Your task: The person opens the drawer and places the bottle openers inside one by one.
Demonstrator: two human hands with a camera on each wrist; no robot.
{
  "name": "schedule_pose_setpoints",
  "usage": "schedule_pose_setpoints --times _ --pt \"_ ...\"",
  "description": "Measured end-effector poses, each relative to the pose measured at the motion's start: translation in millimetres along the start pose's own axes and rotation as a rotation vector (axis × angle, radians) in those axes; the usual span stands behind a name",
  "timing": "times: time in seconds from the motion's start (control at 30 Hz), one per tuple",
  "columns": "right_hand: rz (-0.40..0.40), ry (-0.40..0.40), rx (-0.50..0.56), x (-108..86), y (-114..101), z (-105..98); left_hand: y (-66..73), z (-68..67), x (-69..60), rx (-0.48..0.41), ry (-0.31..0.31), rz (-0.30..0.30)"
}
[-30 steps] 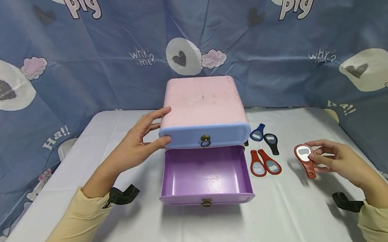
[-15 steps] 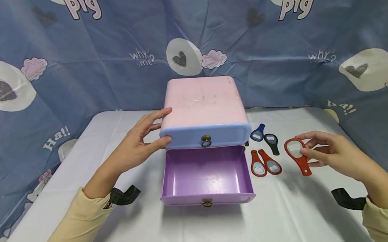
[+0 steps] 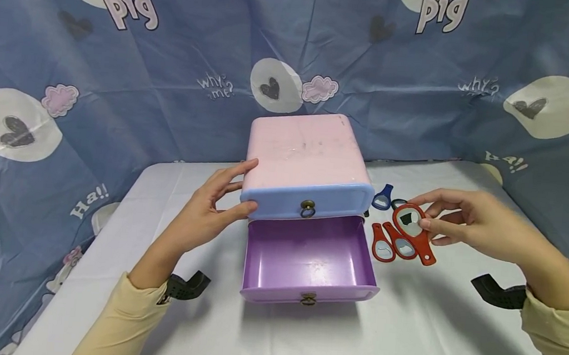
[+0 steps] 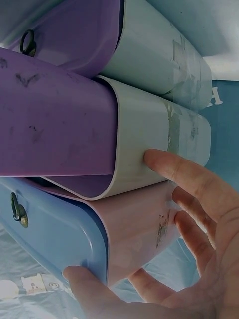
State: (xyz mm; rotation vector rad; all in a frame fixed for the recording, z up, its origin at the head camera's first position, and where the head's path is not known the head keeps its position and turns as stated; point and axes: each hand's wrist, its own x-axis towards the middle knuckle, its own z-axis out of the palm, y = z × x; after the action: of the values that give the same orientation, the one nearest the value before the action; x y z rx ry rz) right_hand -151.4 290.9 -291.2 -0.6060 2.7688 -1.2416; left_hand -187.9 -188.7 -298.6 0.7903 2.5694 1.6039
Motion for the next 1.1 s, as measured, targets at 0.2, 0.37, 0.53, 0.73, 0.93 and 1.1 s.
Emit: schedule_pose_setpoints --times 0.2,0.37,0.53,0.73,0.93,1.1 --pt "-0.024 -0.017 0.033 5.5 -15 5 0.3 -0.4 1.6 0.016 0.0 0.004" --pt "-0.047 -0.03 0.054 9.5 -30 9 -0.6 -0.1 2.5 0.011 -0.003 0.001" --pt "-0.084 -0.085 0.091 16.4 -45 14 -1.5 1.0 1.9 0.008 -0.003 -0.003" --pt "-0.137 -0.108 0.061 26.2 -67 23 0.6 0.4 1.7 0.016 0.002 0.004" --pt "-0.14 -0.122 0.031 32.4 -89 36 1.3 1.7 2.3 0.012 0.001 0.007" --pt "-0.159 -0.142 0.005 36.6 -102 45 0.6 2.2 1.1 0.018 0.002 0.001"
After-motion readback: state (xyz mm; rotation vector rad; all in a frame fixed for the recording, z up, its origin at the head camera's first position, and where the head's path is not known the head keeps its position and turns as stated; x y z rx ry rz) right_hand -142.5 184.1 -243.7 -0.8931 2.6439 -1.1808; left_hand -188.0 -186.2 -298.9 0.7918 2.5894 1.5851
